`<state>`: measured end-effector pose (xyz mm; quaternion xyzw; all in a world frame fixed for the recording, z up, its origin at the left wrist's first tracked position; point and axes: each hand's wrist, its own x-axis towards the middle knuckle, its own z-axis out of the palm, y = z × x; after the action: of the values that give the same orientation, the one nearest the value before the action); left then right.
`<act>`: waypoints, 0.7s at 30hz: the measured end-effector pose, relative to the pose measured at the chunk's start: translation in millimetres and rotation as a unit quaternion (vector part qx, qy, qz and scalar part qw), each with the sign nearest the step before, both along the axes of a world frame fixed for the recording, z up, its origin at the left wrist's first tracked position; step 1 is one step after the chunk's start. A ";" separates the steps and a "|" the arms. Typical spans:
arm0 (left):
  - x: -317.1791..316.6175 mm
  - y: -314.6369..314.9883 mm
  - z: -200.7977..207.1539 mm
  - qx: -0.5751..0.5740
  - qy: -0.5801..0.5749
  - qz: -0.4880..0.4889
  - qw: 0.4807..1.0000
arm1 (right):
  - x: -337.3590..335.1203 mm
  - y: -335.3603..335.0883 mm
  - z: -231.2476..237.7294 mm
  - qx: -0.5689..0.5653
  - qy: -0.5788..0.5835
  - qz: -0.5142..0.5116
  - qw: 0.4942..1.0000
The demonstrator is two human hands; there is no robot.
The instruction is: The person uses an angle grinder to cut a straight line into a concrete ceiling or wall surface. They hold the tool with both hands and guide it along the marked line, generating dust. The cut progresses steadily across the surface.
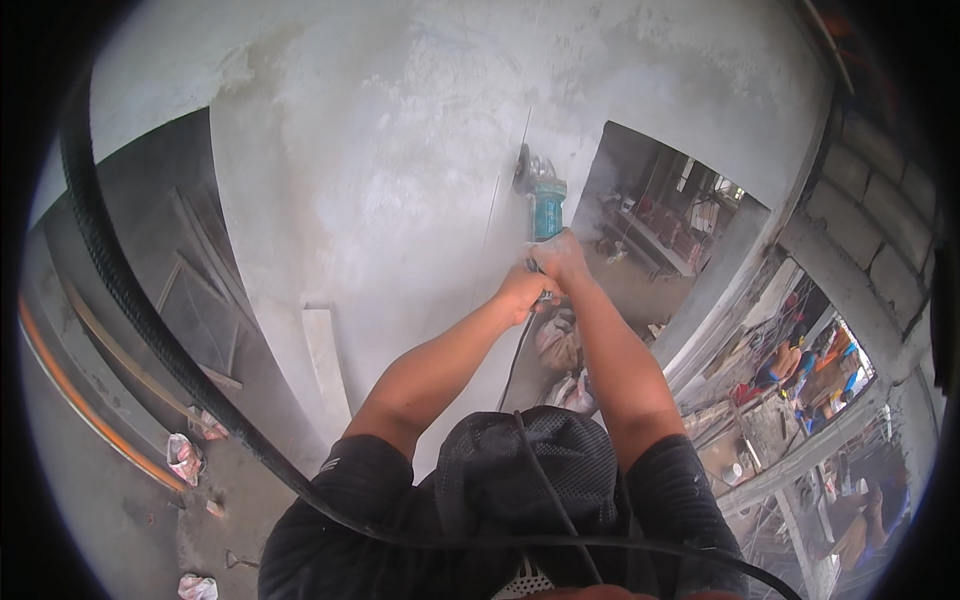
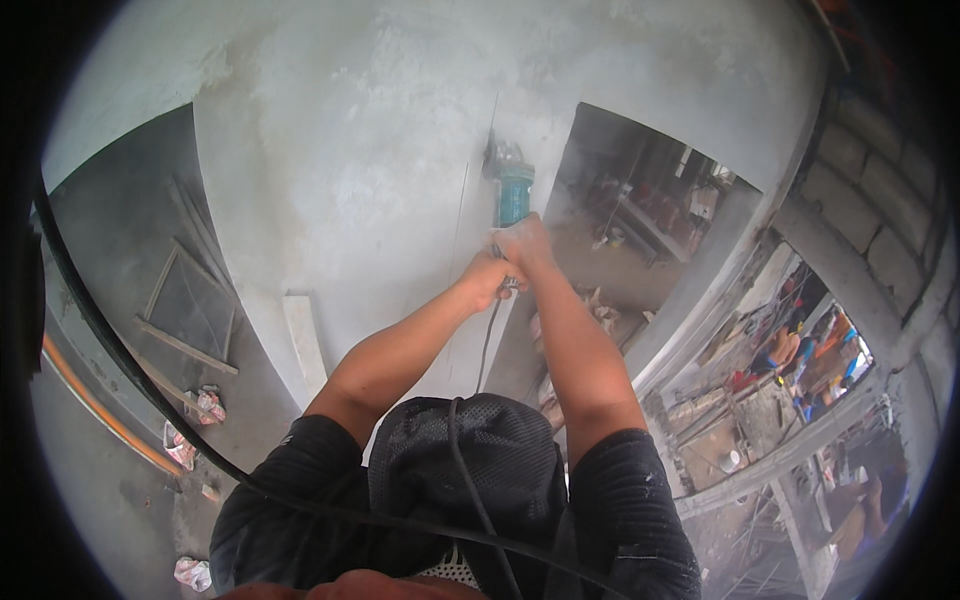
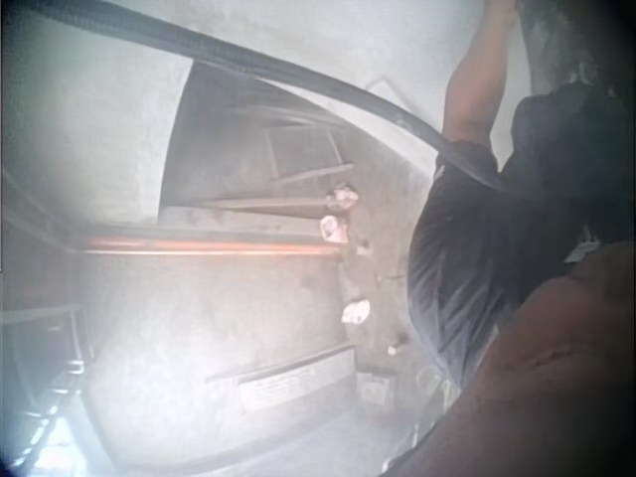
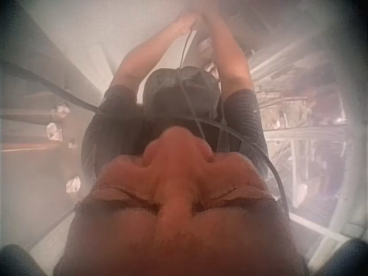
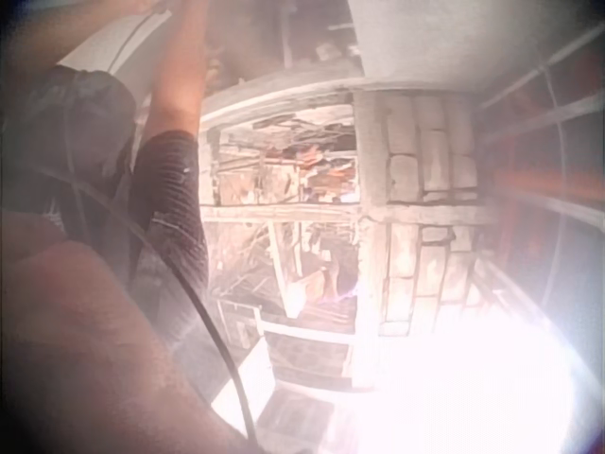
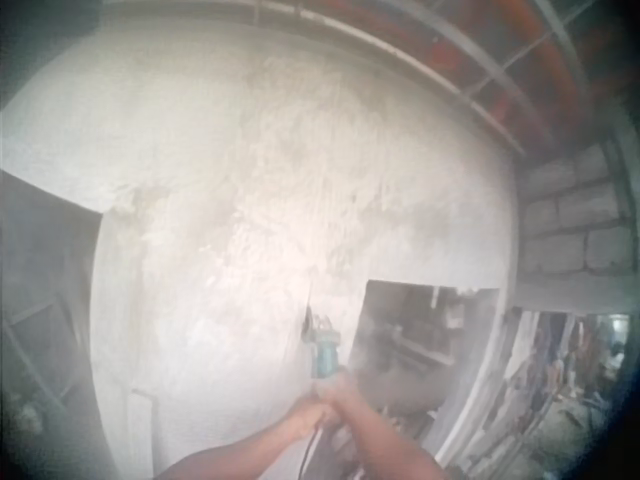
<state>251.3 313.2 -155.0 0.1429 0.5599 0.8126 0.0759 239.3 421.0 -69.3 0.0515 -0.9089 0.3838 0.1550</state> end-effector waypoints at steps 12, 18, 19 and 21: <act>6.9 4.1 -50.5 0.009 -0.044 0.005 0.999 | -3.2 7.8 -56.2 -0.016 -0.020 0.025 0.999; 40.2 12.8 -74.2 -0.010 -0.002 0.059 0.998 | 26.8 12.0 -83.5 -0.038 0.027 0.036 0.998; 38.7 11.3 -73.8 -0.004 -0.004 0.053 0.999 | 20.6 12.7 -85.6 -0.028 0.029 0.035 0.999; 37.3 5.8 -65.7 0.003 -0.010 0.041 0.999 | 20.6 9.8 -79.5 -0.017 0.026 0.034 0.999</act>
<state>288.6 319.0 -220.7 0.1116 0.5621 0.8182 0.0476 259.9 430.7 -148.8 0.0899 -0.8954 0.4031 0.1664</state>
